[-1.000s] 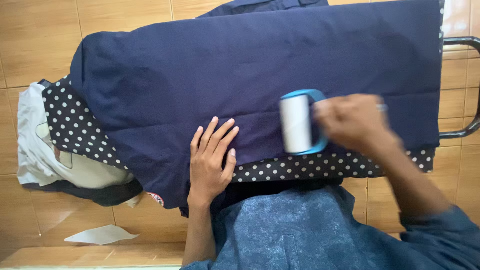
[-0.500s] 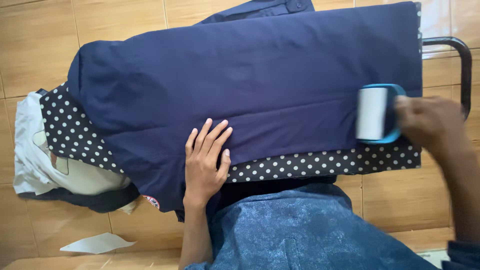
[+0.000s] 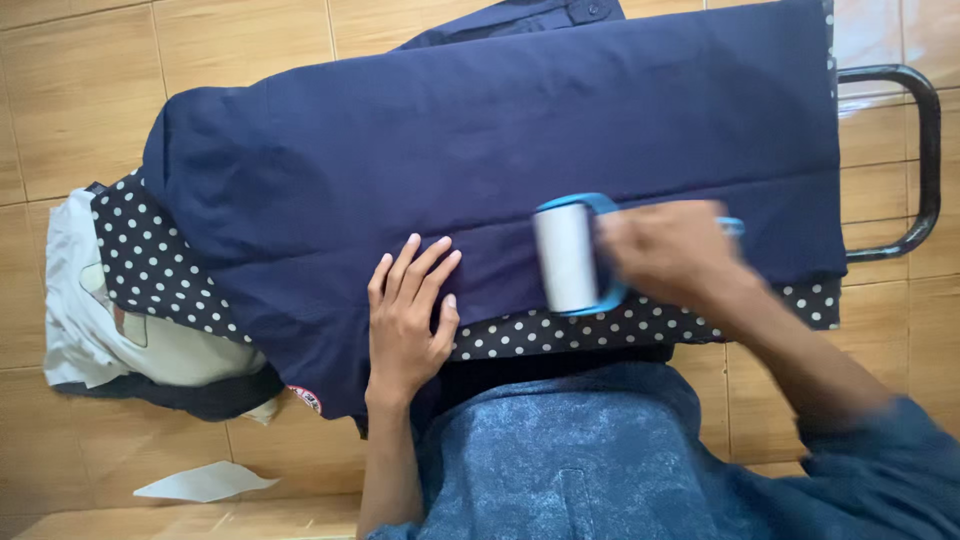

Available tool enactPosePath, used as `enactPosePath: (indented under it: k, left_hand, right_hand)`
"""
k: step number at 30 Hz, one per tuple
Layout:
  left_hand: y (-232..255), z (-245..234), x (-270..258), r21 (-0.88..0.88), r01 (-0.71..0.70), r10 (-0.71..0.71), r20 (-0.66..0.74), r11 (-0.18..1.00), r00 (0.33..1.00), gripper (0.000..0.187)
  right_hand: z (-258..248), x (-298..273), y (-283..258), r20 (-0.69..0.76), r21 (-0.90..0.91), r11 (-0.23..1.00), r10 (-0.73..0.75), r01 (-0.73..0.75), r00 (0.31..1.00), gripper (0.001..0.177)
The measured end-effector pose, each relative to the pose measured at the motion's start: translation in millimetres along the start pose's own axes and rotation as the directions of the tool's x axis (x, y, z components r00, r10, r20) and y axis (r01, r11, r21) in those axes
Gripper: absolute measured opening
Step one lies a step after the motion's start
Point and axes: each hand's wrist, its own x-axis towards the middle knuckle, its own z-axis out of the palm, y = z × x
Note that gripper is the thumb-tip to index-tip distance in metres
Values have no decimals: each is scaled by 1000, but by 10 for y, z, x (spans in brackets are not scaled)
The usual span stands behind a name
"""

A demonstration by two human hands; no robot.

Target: The person uses a lint roller to clean a dark blue shirt and a white t-shirt on a polka-dotted ironing board. They roll the tool over the fabric surfaces to remove lint, then fold the shirts and place them aside.

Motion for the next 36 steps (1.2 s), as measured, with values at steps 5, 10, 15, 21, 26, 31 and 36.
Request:
enactPosePath:
  k: [5,10,15,21,26,31,36]
  left_hand:
    - [7,-13,12,3,6,-6,16,1000,1000,45]
    - [11,-17,17,16,7,-8,27,1000,1000,45]
    - [29,4,13,44,8,-10,26,999,1000,46]
    - [57,-8,30,44,-6,5,34,999,999,46]
    - [127,3,34,136,-29,19,77,990,997,52]
    - [97,8,30,96,-11,4,77,995,997,56]
    - [85,-12,18,79,-10,4,75,997,997,55]
  right_hand:
    - [-71,195,-244,-28,0,989,-146,146,989,57]
    - [-88,-136,652,-8,-55,992,113,-113,994,56]
    - [-52,-698,1602,-43,-263,880,399,-396,916,67]
    - [-270,-1009,1921,-87,108,851,523,-514,848,52]
    - [-409,-645,1167,-133,-391,918,-130,68,982,27]
    - [-217,88,-267,15,108,993,-42,41,999,56]
    - [-209,238,-331,74,40,999,-34,31,997,55]
